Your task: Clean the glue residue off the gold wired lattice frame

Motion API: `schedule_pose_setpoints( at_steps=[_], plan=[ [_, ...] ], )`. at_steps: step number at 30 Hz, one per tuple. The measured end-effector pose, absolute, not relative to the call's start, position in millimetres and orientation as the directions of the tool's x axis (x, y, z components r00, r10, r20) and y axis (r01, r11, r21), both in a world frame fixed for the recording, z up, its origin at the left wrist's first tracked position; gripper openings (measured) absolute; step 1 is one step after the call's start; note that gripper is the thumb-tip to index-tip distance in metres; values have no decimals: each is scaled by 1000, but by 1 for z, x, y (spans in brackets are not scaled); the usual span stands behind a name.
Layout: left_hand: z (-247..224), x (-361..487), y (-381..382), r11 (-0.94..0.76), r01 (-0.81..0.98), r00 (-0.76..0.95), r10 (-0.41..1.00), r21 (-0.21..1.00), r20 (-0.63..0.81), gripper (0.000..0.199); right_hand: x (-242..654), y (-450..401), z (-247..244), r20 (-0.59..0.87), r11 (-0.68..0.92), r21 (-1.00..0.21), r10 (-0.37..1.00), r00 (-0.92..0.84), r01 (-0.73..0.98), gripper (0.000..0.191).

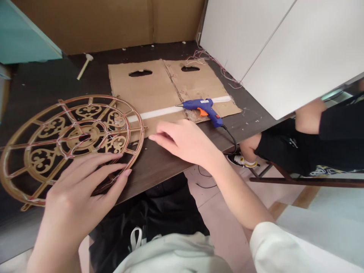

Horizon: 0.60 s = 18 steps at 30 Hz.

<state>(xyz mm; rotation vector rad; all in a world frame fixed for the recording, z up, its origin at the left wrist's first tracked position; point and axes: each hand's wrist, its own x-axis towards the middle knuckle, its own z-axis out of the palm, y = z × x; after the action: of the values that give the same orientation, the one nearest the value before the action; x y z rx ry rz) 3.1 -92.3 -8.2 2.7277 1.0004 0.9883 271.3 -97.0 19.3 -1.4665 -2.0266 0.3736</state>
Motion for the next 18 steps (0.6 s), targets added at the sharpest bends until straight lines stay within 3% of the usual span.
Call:
schedule_pose_setpoints(
  at_steps=[4, 9, 18],
  plan=[
    [-7, 3, -93, -789, 544, 585, 600, 284, 545, 24, 255, -91, 18, 292, 358, -580, 930, -224, 732, 26],
    [-7, 2, -93, -790, 545, 590, 600, 281, 541, 21, 254, -110, 1, 272, 314, -618, 946, -179, 721, 45],
    [-8, 0, -94, -788, 552, 590, 600, 272, 541, 17, 252, -114, -3, 316, 293, -676, 944, -93, 676, 48]
  ],
)
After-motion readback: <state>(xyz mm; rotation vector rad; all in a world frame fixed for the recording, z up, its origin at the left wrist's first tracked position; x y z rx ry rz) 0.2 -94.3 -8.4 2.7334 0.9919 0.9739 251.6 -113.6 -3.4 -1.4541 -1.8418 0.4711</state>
